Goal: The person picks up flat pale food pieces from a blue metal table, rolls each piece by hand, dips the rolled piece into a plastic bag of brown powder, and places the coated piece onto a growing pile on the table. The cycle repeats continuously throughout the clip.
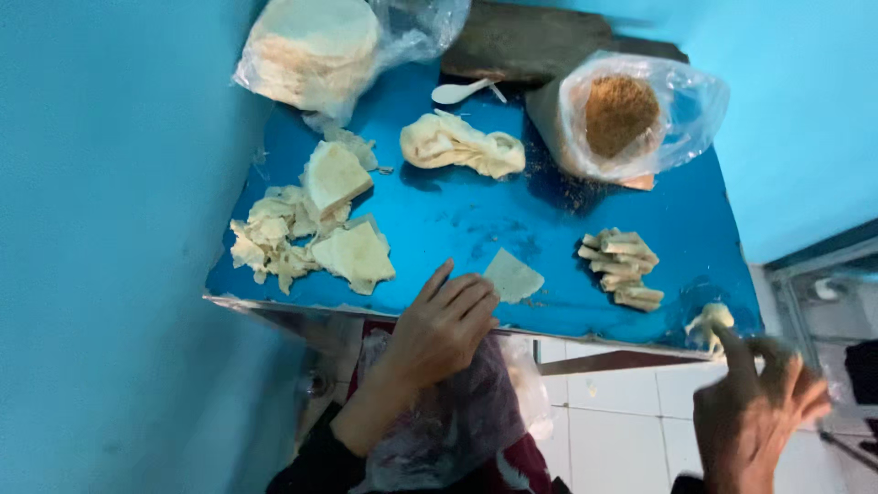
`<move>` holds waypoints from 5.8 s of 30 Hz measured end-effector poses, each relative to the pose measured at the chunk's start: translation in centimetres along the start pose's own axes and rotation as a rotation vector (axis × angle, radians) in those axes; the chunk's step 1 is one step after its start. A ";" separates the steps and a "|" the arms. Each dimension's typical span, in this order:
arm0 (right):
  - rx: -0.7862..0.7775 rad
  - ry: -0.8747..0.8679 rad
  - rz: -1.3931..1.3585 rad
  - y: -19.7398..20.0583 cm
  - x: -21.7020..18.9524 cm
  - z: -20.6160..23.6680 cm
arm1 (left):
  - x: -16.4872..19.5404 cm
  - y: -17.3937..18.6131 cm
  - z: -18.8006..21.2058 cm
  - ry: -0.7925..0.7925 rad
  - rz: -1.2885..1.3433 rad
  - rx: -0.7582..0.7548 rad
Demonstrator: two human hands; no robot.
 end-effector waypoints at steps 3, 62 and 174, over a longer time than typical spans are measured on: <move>-0.001 -0.013 0.008 1.4 -0.7 0.7 | -0.4 0.2 0.2 0.030 0.023 -0.011; -0.417 0.530 -0.258 -8.6 -19.9 -35.0 | -1.7 0.9 -1.7 0.150 -0.018 -0.092; -0.471 0.474 -1.092 4.0 -22.8 -15.9 | -1.7 -1.8 -5.4 0.078 -0.206 -0.164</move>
Point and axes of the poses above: each hand's wrist, its own z-axis away from the middle knuckle, its own y-axis out of the back of the hand, x = y × z, the point moved 7 cm from there along -z, towards the middle knuckle, and after that the axes turned 2 degrees about y, right-handed, at the moved point
